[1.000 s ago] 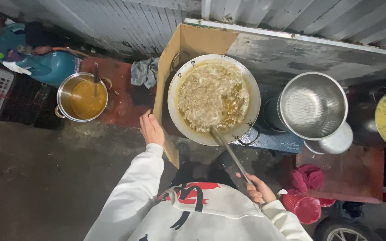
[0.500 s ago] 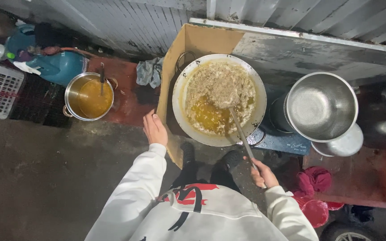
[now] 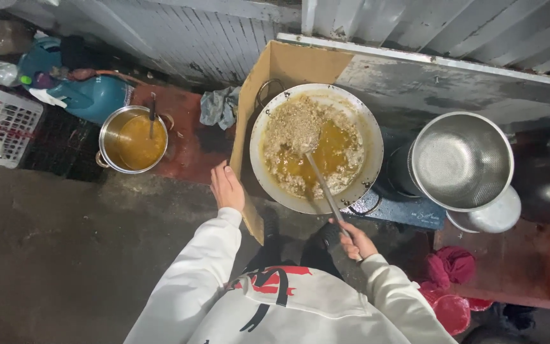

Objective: Cleaning a metal strainer with a cloth and then using it to scoop fried items from a large pot of oil into a smaller container.

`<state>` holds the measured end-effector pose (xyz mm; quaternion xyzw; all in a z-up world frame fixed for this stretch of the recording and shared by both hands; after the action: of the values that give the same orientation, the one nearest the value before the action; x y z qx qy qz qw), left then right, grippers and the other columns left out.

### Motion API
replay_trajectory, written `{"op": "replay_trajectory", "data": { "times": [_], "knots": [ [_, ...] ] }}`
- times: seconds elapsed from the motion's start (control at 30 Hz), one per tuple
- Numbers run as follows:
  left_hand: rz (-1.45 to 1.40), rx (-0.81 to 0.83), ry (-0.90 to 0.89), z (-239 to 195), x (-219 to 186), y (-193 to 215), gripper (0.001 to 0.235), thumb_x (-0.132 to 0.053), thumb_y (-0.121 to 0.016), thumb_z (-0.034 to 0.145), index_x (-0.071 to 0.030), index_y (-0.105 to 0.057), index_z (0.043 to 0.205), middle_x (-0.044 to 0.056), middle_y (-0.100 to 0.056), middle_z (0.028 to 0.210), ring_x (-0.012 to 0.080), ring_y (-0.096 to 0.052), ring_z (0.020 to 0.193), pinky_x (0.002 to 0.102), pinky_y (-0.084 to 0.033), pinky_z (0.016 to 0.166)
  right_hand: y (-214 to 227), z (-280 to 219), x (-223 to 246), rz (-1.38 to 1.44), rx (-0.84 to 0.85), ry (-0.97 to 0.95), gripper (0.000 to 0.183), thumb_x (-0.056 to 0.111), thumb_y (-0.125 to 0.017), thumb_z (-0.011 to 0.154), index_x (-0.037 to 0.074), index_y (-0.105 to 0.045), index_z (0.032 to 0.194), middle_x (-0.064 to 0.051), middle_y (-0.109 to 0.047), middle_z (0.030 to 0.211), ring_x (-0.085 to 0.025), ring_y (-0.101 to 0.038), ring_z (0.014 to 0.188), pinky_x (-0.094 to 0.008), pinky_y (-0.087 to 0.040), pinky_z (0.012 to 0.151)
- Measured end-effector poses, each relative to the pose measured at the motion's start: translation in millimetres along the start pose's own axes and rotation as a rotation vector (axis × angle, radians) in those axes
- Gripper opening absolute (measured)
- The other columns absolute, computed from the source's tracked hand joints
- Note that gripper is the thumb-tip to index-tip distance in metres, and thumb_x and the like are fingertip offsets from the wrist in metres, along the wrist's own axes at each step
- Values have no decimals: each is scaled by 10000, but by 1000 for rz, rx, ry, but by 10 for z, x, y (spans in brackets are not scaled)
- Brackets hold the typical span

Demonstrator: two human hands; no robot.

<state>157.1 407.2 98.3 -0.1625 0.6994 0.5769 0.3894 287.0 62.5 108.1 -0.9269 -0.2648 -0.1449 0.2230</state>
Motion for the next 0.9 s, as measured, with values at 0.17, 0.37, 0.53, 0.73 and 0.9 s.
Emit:
{"op": "replay_trajectory", "data": {
  "times": [0.17,0.37,0.53,0.73,0.9],
  "knots": [
    [-2,3,29,22,-17,82,399,-387,-268,1098,-175,-522,1322,119,-533,1274,367,-527,1216,576,-368,1060,146,244,-395,201,141,18,411,435,-490,1036,158,-470,733,51,-247,416,-30,-242,261,-167,-233,204],
    [-28,2,-10,43,-38,93,398,-360,-281,1098,-137,-533,1310,154,-538,1242,401,-531,1194,578,-381,1023,126,-56,-396,187,162,-14,639,519,-469,1037,163,-336,522,32,-238,353,-77,-228,217,-185,-200,209],
    [-44,5,8,42,-16,76,415,-378,-260,1099,-147,-523,1322,133,-537,1257,387,-529,1212,576,-363,1036,345,-126,-581,170,135,-34,669,535,-469,1025,149,-312,501,-1,-218,321,-132,-239,187,-216,-199,197],
    [-69,-45,-25,64,-84,144,438,-327,-297,1051,-73,-567,1284,200,-565,1262,424,-522,1165,601,-344,953,805,-123,-952,360,-64,-153,377,366,-445,1026,224,-570,1353,58,-93,579,-6,-66,340,-207,-41,223],
    [-56,-58,-23,71,-83,137,426,-307,-314,1040,-56,-571,1268,204,-562,1245,434,-525,1150,590,-359,936,822,-353,-840,305,-113,-76,376,341,-458,1023,163,-609,1318,60,-121,538,-9,-101,316,-211,-61,220]
  ]
}}
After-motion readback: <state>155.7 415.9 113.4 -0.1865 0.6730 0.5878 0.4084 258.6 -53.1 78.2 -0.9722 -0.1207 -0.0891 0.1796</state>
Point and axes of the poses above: each hand's wrist, its own z-axis towards the middle knuckle, its own y-axis out of the back of the hand, x = y × z, the point moved 10 cm from there along z, towards the middle knuckle
